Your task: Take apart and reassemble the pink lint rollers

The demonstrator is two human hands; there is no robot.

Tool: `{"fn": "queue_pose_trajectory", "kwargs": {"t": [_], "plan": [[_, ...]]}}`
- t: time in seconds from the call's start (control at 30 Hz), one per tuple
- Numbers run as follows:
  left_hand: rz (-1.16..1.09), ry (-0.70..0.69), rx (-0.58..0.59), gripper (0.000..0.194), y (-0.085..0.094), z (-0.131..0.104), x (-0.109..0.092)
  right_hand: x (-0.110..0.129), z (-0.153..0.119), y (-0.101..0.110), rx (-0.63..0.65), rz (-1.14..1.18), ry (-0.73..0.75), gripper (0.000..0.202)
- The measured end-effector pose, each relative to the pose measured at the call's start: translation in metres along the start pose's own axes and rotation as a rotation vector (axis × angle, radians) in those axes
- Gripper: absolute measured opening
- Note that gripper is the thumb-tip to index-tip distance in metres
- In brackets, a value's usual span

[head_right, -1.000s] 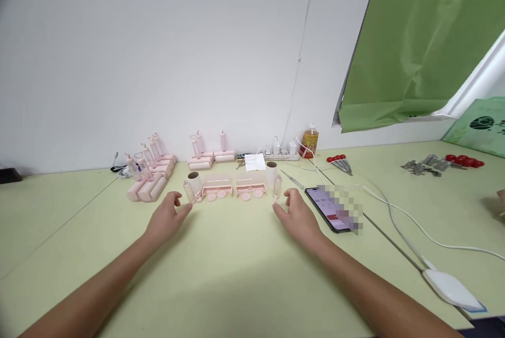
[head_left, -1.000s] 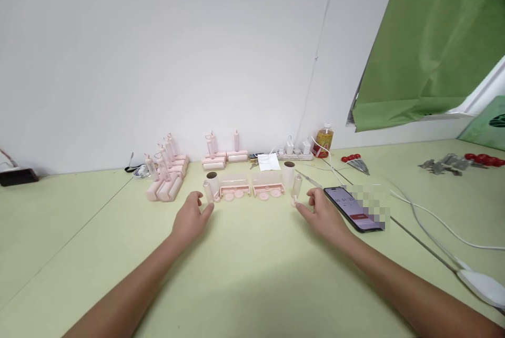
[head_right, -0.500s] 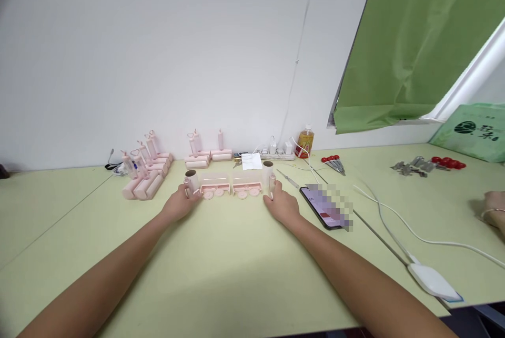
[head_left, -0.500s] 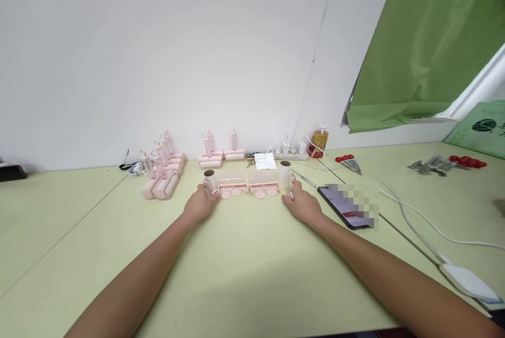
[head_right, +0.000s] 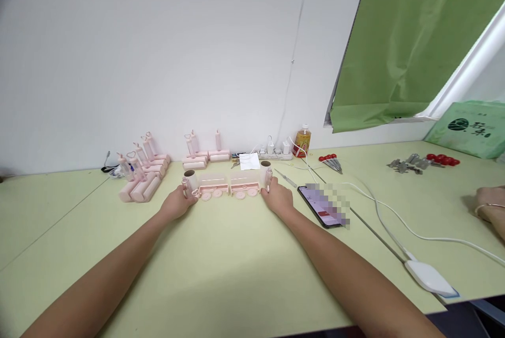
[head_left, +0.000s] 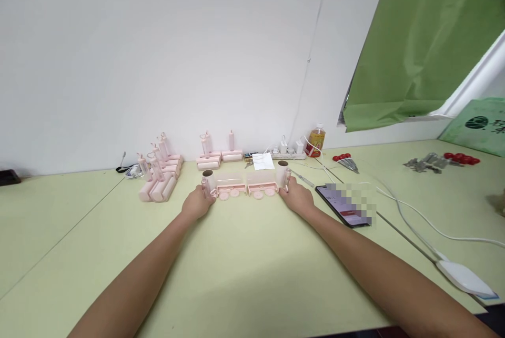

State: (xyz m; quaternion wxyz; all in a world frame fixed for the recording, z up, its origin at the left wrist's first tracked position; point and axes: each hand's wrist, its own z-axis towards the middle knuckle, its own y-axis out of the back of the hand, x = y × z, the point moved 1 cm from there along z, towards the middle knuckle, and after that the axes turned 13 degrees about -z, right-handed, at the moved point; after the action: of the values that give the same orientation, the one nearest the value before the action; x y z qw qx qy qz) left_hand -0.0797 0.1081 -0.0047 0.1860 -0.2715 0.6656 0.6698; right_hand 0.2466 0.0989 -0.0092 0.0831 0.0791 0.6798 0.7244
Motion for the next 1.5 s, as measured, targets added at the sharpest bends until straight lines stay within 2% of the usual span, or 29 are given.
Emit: {"fn": "queue_pose_trajectory", "kwargs": {"t": [0.53, 0.7, 0.8, 0.9, 0.93, 0.97, 1.03, 1.1, 1.17, 1.23, 1.27, 1.37, 1.5], "plan": [[0.007, 0.004, 0.000, 0.058, -0.003, 0.014, -0.006, 0.004, 0.022, -0.004, -0.013, 0.001, 0.016, 0.047], [-0.016, -0.010, 0.058, 0.062, 0.000, 0.014, -0.003, 0.002, 0.022, -0.003, -0.001, 0.012, 0.033, 0.051], [-0.035, -0.019, 0.152, 0.077, 0.015, 0.016, 0.000, -0.001, 0.018, -0.001, 0.010, 0.021, 0.062, 0.058], [-0.028, 0.002, 0.269, 0.098, 0.043, 0.027, 0.002, -0.009, 0.011, 0.000, 0.021, 0.024, 0.068, 0.068], [0.012, 0.032, 0.344, 0.102, 0.053, 0.033, 0.002, -0.012, 0.008, 0.000, 0.024, 0.030, 0.069, 0.071], [0.052, 0.059, 0.372, 0.103, 0.064, 0.041, 0.001, -0.016, 0.005, 0.000, 0.027, 0.042, 0.074, 0.073], [0.082, 0.079, 0.374, 0.094, 0.082, 0.059, -0.005, -0.022, -0.002, -0.002, 0.042, 0.077, 0.086, 0.076], [0.074, 0.075, 0.298, 0.083, 0.093, 0.079, -0.017, -0.028, -0.009, -0.004, 0.049, 0.111, 0.090, 0.077], [0.026, 0.069, 0.140, 0.081, 0.097, 0.099, -0.033, -0.030, -0.017, -0.005, 0.033, 0.140, 0.084, 0.073], [-0.039, 0.049, -0.029, 0.081, 0.094, 0.118, -0.048, -0.030, -0.025, -0.005, 0.016, 0.163, 0.075, 0.059], [-0.052, 0.044, -0.066, 0.082, 0.091, 0.127, -0.055, -0.028, -0.028, -0.005, 0.014, 0.165, 0.075, 0.048], [-0.078, 0.043, -0.107, 0.073, 0.078, 0.149, -0.065, -0.022, -0.034, -0.004, -0.007, 0.127, 0.169, 0.023], [-0.102, 0.025, -0.137, 0.041, 0.064, 0.167, -0.064, -0.015, -0.032, -0.007, -0.058, 0.120, 0.293, 0.023]]}}
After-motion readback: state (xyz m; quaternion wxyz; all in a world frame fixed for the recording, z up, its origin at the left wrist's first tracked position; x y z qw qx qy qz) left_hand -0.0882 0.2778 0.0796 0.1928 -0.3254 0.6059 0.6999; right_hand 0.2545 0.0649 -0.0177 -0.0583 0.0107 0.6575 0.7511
